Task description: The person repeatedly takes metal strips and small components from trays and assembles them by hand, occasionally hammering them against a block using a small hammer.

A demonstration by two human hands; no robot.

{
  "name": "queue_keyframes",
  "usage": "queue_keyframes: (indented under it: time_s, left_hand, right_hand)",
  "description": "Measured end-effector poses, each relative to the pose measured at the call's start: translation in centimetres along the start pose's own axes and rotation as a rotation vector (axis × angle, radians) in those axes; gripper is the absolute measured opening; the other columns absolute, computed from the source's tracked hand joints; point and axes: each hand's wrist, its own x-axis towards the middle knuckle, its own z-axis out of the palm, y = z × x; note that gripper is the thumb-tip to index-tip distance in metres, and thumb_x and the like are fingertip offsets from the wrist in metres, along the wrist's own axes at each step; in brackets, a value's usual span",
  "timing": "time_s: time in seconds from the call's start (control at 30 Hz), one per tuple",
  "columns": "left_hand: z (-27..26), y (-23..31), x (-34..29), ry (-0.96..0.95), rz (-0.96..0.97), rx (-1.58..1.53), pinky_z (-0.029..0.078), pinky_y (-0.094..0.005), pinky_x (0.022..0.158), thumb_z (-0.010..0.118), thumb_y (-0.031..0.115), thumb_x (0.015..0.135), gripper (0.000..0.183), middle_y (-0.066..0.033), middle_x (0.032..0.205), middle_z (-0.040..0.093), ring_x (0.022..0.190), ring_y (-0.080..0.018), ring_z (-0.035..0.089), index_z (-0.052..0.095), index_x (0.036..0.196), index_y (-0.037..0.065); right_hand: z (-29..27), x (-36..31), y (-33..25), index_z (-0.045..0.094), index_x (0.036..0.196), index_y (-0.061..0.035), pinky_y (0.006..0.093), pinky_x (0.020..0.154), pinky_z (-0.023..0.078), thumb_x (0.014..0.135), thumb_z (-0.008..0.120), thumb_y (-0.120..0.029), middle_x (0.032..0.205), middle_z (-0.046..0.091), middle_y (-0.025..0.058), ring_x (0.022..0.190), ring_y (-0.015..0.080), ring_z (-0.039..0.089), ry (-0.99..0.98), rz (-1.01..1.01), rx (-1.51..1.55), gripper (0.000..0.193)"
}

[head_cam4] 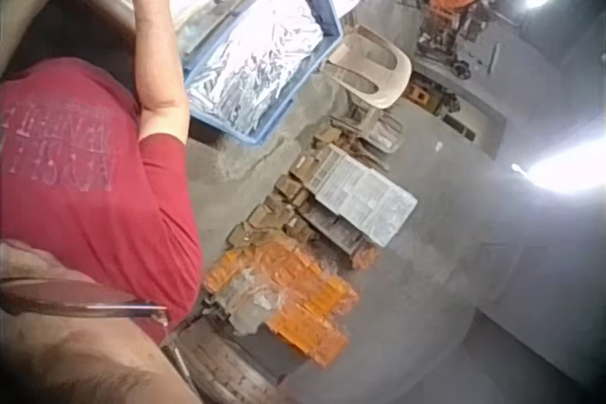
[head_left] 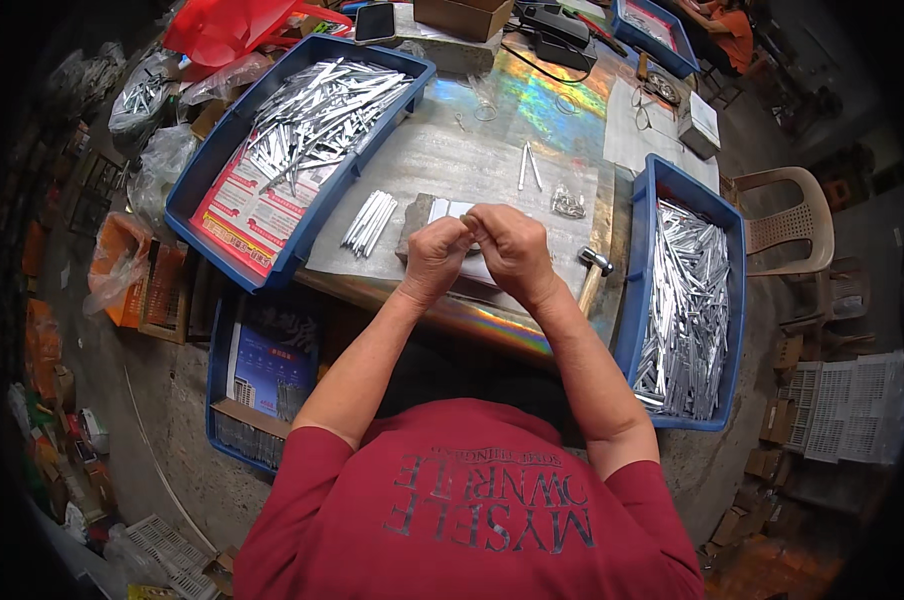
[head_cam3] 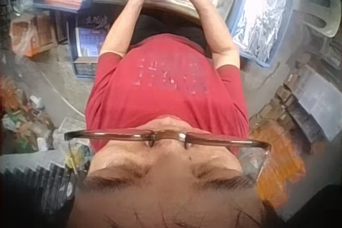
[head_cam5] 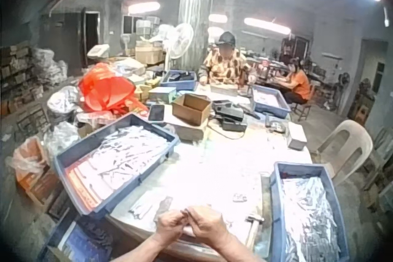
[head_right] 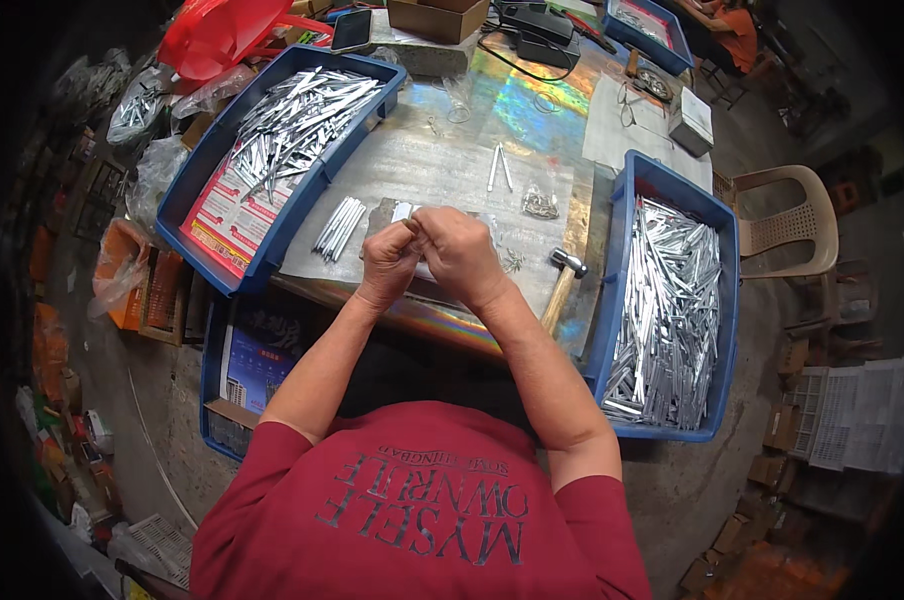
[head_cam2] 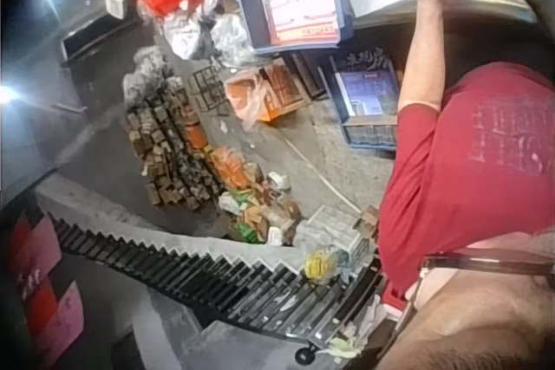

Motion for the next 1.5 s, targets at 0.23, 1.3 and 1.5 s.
queue_keyframes:
  time_s: [0.23, 1.3, 1.5]
  left_hand:
    - [0.6, -0.6, -0.3, 0.095, 0.025, -0.099, 0.042, -0.0293, 0.053, 0.057, 0.006, 0.069, 0.005, -0.0108, 0.066, 0.055, 0.06, -0.0245, 0.055, 0.056, 0.072, 0.002]
    - [0.6, -0.5, 0.0, 0.107, 0.072, -0.072, 0.043, -0.0286, 0.053, 0.059, 0.003, 0.068, 0.007, -0.01, 0.067, 0.056, 0.061, -0.0235, 0.055, 0.056, 0.073, 0.001]
    - [0.5, -0.4, 0.0, 0.1, 0.062, -0.067, 0.043, -0.0294, 0.054, 0.06, 0.003, 0.067, 0.008, -0.0099, 0.066, 0.056, 0.061, -0.024, 0.055, 0.056, 0.074, 0.002]
  right_hand:
    - [1.0, -2.5, -0.6, 0.054, 0.085, 0.0016, 0.0303, 0.052, 0.045, 0.066, 0.055, 0.004, 0.07, 0.055, 0.0126, 0.06, 0.0248, 0.055, 0.136, -0.164, -0.092, 0.018]
    - [-5.8, -9.9, -2.8, 0.036, 0.101, 0.0016, 0.0177, 0.037, 0.037, 0.075, 0.049, -0.002, 0.065, 0.049, 0.0049, 0.043, 0.0082, 0.045, 0.333, 0.991, 0.75, 0.03]
    - [-6.4, -6.8, -5.0, 0.031, 0.121, -0.0005, 0.0212, 0.052, 0.043, 0.076, 0.05, 0.0, 0.08, 0.056, 0.0087, 0.059, 0.0124, 0.054, -0.079, 0.809, 0.443, 0.048]
